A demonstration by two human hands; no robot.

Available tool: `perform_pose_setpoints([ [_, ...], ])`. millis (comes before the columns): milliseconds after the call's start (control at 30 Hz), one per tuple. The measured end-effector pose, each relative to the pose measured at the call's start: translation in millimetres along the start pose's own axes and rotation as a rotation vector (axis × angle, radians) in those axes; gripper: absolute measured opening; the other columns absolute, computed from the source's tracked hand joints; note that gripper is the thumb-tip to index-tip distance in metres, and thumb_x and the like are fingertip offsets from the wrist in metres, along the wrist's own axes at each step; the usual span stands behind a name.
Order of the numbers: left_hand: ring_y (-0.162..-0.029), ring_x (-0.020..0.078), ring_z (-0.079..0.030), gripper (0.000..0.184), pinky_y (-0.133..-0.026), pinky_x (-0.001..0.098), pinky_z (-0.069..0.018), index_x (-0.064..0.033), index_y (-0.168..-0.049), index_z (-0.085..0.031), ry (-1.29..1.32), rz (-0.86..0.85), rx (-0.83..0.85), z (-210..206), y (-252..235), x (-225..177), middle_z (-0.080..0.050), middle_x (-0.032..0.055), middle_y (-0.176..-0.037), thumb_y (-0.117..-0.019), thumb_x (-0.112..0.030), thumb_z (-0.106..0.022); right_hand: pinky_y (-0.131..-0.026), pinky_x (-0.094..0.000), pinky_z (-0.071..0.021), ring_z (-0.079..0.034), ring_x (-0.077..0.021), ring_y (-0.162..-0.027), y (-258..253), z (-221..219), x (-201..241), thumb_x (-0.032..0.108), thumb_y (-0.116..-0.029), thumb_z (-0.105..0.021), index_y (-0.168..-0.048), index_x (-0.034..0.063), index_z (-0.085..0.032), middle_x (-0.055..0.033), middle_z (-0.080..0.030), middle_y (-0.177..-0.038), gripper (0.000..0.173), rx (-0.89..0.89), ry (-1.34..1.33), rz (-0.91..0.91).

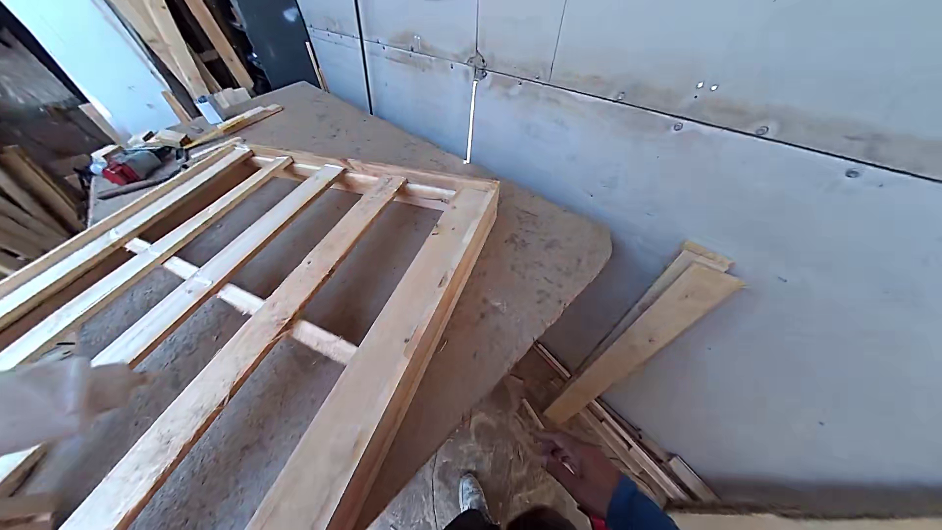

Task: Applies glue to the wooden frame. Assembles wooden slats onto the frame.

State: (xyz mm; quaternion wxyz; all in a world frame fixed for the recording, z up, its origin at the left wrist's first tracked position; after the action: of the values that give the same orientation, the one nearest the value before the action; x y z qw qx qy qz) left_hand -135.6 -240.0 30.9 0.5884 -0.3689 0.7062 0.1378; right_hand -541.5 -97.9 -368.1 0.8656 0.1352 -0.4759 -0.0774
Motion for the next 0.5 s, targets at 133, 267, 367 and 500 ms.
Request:
perform_pose_setpoints([
  [133,-0.087,0.0286,-0.069,0.031,-0.085,0.0411,-0.0607,0.0125,-0.120,-0.044,-0.030,-0.013,0.149,-51.6,-76.1,79.2,-0.061,0.0190,-0.099,-0.1070,0.002,-0.018,-0.099,-0.0426,-0.0574,-0.071,-0.0196,-0.108,-85.1,76.6,88.6,0.039,-0.1054,-0.055,-0.138,0.0091,-0.062,-0.0089,-0.073,-0.116,0.045,-0.050,0.108,0.373],
  [267,-0.110,0.0244,-0.069,0.040,-0.095,0.0458,-0.0600,-0.0135,-0.138,-0.049,-0.024,-0.117,0.704,-104.7,-134.3,144.0,-0.066,0.0043,-0.127,-0.1024,-0.030,-0.058,-0.105,-0.0480,-0.0525,-0.067,-0.0254,-0.118,-162.1,123.8,177.9,0.048,-0.1048,-0.053,-0.135,0.0182,-0.065,-0.0074,-0.072,-0.123,0.044,-0.058,0.314,0.635],
  [367,-0.103,0.0273,-0.071,0.053,-0.088,0.0518,-0.0627,-0.0169,-0.138,-0.043,0.027,-0.098,0.604,-205.3,-77.5,164.6,-0.067,0.0035,-0.121,-0.0929,-0.019,-0.070,-0.106,-0.0461,-0.0509,-0.064,-0.0268,-0.125,-219.3,137.8,228.2,0.049,-0.1007,-0.060,-0.134,0.0137,-0.064,-0.0092,-0.069,-0.128,0.049,0.050,0.383,0.850],
  [500,-0.101,0.0310,-0.073,0.057,-0.085,0.0558,-0.0635,-0.0153,-0.135,-0.045,0.098,-0.062,0.629,-308.8,-35.6,216.4,-0.070,0.0066,-0.117,-0.0887,-0.012,-0.077,-0.122,-0.0466,-0.0330,-0.045,-0.0364,-0.144,-294.2,138.8,263.4,0.043,-0.0916,-0.075,-0.145,0.0034,-0.051,-0.0189,-0.058,-0.143,0.070,0.401,0.445,0.946],
])
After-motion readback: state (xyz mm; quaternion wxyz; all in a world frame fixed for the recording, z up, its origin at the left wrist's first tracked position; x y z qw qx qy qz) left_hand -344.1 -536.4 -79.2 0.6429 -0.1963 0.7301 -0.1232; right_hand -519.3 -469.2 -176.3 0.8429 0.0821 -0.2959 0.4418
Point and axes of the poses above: each hand's wrist, its own y-axis away from the middle knuckle, its own z-axis out of the back of the hand, x = y × z, the point moved 6 cm from there along -y, towards the middle knuckle
